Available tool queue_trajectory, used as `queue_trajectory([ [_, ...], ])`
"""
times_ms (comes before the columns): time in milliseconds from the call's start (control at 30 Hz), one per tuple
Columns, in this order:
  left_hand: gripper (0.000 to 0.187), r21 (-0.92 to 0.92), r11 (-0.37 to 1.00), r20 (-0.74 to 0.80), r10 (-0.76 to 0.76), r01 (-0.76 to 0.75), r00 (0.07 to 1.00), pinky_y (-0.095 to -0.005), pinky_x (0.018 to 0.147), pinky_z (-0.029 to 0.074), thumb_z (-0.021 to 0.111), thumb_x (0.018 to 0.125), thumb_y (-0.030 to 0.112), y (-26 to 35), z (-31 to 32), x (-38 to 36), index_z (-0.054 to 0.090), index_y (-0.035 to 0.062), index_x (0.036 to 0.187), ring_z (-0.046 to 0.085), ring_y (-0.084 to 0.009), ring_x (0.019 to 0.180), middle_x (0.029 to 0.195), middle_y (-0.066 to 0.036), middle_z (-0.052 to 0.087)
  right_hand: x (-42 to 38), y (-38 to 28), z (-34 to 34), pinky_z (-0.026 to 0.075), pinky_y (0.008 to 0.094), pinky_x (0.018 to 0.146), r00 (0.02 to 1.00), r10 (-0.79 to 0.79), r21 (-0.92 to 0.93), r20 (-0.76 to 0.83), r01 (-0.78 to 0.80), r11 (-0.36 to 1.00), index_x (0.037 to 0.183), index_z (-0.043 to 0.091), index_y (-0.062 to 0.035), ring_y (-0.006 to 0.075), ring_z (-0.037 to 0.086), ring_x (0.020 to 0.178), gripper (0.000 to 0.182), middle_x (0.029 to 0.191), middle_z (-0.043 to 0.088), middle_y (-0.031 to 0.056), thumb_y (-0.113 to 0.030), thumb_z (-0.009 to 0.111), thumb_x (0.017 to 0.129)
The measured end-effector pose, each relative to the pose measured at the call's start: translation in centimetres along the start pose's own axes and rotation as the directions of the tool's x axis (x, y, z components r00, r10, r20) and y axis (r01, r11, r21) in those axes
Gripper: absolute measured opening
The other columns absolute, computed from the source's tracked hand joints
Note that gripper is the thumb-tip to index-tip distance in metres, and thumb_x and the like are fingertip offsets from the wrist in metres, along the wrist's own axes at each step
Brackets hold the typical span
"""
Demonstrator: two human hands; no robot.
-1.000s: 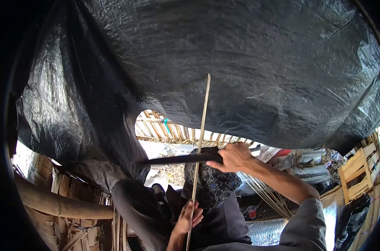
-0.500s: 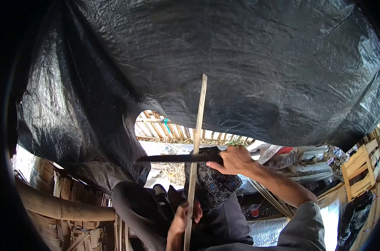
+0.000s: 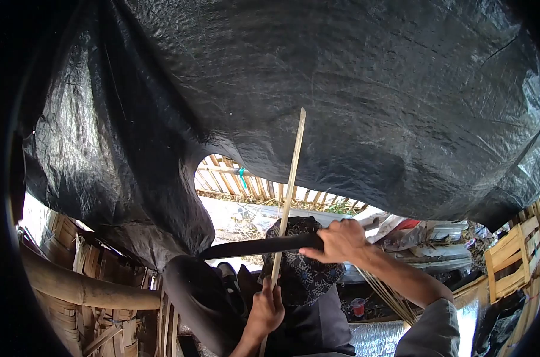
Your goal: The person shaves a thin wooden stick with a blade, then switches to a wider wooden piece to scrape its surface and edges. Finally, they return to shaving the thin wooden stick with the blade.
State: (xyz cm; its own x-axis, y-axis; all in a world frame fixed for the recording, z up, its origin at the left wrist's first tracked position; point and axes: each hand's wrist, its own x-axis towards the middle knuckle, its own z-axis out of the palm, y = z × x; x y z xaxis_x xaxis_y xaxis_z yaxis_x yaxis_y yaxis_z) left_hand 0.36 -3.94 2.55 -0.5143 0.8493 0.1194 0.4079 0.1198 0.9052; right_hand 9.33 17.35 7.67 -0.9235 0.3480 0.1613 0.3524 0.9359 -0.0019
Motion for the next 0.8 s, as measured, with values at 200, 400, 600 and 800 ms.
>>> queue_trajectory([
  [200, 0.025, 0.048, 0.998, 0.026, -0.046, 0.045, 0.999, -0.0456, 0.054, 0.048, 0.044, 0.085, -0.001, -0.2, -0.3, -1.1, 0.036, -0.0059, 0.108, 0.056, -0.0453, 0.069, 0.077, -0.029, 0.057, 2.9, 4.5, 3.0, 0.032, 0.0338, 0.031, 0.958, 0.287, 0.092, -0.013, -0.284, 0.954, 0.046, 0.051, -0.0022, 0.0153, 0.041, 0.034, 0.076, 0.041, 0.042, 0.0061, -0.066, 0.032, 0.083],
  [400, 0.024, 0.117, 0.990, 0.025, -0.085, 0.082, 0.996, -0.0456, 0.051, 0.047, 0.044, 0.085, 0.000, -0.6, -0.2, -1.5, 0.036, -0.0048, 0.108, 0.056, -0.0446, 0.065, 0.073, -0.028, 0.056, 0.7, -0.3, 0.8, 0.040, 0.0335, 0.032, 0.996, -0.053, -0.103, 0.071, 0.060, 0.993, 0.063, 0.064, -0.0020, 0.0184, 0.050, 0.036, 0.075, 0.041, 0.046, 0.0085, -0.070, 0.035, 0.079],
  [600, 0.023, 0.050, 0.991, 0.053, -0.128, 0.125, 0.990, -0.0460, 0.051, 0.047, 0.044, 0.086, 0.001, -0.3, -0.5, -1.3, 0.036, -0.0027, 0.107, 0.056, -0.0446, 0.064, 0.072, -0.027, 0.056, 4.4, 4.4, 1.3, 0.049, 0.0435, 0.056, 0.921, 0.388, 0.023, 0.014, -0.388, 0.921, 0.064, 0.061, 0.0040, 0.0380, 0.060, 0.060, 0.065, 0.062, 0.056, 0.0265, -0.057, 0.046, 0.081],
  [800, 0.022, 0.090, 0.984, 0.062, -0.158, 0.152, 0.986, -0.0456, 0.050, 0.046, 0.042, 0.087, 0.002, -0.4, -0.4, -1.5, 0.036, -0.0023, 0.108, 0.056, -0.0446, 0.063, 0.070, -0.027, 0.055, 2.1, 1.0, 0.7, 0.047, 0.0390, 0.043, 0.959, 0.198, 0.056, 0.202, -0.214, 0.975, 0.063, 0.062, 0.0036, 0.0329, 0.058, 0.046, 0.070, 0.050, 0.054, 0.0198, -0.061, 0.043, 0.081],
])
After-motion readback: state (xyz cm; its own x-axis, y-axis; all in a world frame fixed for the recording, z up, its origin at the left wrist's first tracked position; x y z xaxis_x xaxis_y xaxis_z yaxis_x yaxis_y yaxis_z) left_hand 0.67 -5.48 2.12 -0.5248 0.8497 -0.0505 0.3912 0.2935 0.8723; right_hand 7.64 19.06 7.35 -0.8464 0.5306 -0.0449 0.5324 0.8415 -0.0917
